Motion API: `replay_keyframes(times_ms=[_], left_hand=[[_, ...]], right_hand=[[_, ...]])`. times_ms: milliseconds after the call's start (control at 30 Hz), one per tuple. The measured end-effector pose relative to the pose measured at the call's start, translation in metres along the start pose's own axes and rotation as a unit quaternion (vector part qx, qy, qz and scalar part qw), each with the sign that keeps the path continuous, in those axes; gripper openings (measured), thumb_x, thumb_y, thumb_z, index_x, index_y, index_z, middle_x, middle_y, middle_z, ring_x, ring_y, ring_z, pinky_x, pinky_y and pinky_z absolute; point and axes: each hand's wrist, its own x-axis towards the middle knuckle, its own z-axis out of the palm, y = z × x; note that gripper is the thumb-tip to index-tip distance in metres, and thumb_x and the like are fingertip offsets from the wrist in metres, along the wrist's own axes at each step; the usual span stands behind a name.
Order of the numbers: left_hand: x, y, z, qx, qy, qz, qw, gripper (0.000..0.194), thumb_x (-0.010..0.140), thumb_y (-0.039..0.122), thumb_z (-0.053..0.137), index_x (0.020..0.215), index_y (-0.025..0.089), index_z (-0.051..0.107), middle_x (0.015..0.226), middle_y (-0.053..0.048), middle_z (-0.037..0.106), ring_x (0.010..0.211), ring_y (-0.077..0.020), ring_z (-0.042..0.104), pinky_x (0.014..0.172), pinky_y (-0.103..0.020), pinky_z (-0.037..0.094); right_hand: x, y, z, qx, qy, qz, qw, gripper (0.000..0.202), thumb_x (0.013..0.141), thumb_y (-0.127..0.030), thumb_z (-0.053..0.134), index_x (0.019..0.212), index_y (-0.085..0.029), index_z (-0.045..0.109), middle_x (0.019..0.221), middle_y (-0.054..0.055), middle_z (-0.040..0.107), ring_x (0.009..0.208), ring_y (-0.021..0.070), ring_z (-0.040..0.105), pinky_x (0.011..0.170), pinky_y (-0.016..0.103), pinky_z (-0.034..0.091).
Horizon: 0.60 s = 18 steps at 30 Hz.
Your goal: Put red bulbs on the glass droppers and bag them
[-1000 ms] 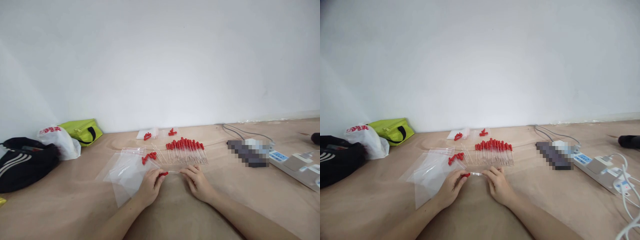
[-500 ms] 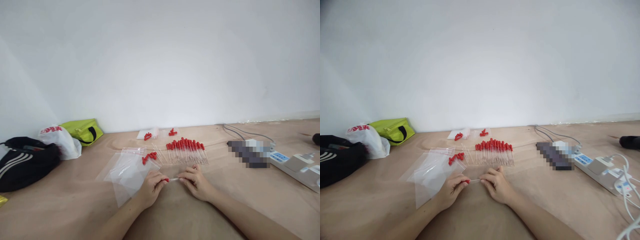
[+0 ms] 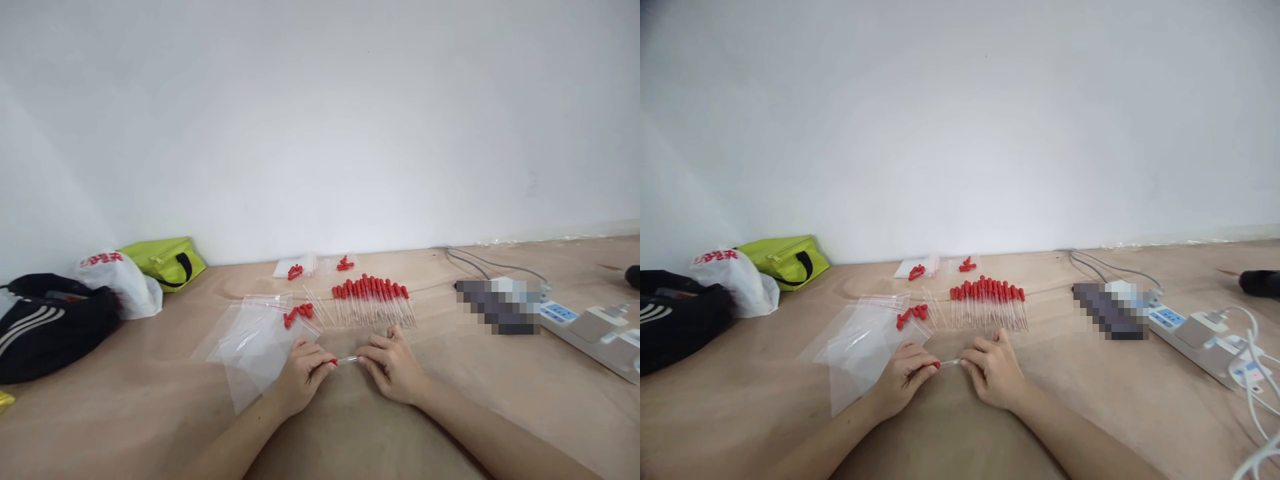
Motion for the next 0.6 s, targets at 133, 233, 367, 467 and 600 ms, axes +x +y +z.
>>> replay_keyframes(times_ms=[133,233,367,467,600], left_hand=[[0.000,-0.001,0.000,0.001,0.001,-0.001,1.000,0.031,0.089,0.032,0.040,0.073,0.019,0.063,0.063,-0.001,0.065,0.059,-0.0137,0.056,0.068,-0.031,0.036],[0.001,0.000,-0.001,0.000,-0.008,-0.003,1.000,0.030,0.088,0.032,0.040,0.074,0.019,0.062,0.064,-0.001,0.065,0.060,-0.0140,0.056,0.069,-0.032,0.037],[0.001,0.002,-0.001,-0.004,-0.006,0.004,1.000,0.030,0.088,0.031,0.040,0.072,0.018,0.060,0.063,-0.002,0.064,0.059,-0.0140,0.055,0.071,-0.033,0.038],[0.000,0.002,-0.001,-0.003,-0.003,0.012,1.000,0.027,0.087,0.030,0.041,0.071,0.018,0.060,0.062,-0.002,0.062,0.058,-0.0138,0.054,0.073,-0.033,0.039],[-0.001,0.003,0.000,0.006,-0.003,0.019,1.000,0.021,0.084,0.026,0.044,0.071,0.018,0.059,0.062,-0.001,0.061,0.059,-0.0139,0.054,0.075,-0.034,0.040]], right_hand=[[0.000,-0.002,-0.001,-0.018,-0.010,-0.008,1.000,0.027,0.085,-0.021,0.035,0.081,-0.021,0.062,0.068,0.000,0.059,0.061,0.0108,0.048,0.066,0.031,0.020],[0.001,-0.004,-0.004,-0.015,-0.023,-0.007,1.000,0.026,0.085,-0.021,0.036,0.079,-0.020,0.061,0.067,0.001,0.060,0.060,0.0111,0.048,0.066,0.031,0.020],[0.002,-0.007,-0.004,0.001,-0.027,-0.005,1.000,0.027,0.086,-0.021,0.034,0.075,-0.019,0.059,0.065,0.001,0.060,0.058,0.0115,0.047,0.065,0.030,0.021],[0.002,-0.009,-0.002,0.011,-0.033,-0.009,0.999,0.028,0.086,-0.021,0.033,0.073,-0.019,0.057,0.064,0.001,0.059,0.058,0.0114,0.047,0.065,0.030,0.022],[0.004,-0.011,0.001,0.021,-0.041,-0.003,0.999,0.026,0.085,-0.021,0.034,0.070,-0.018,0.055,0.064,0.000,0.058,0.057,0.0111,0.045,0.064,0.029,0.022]])
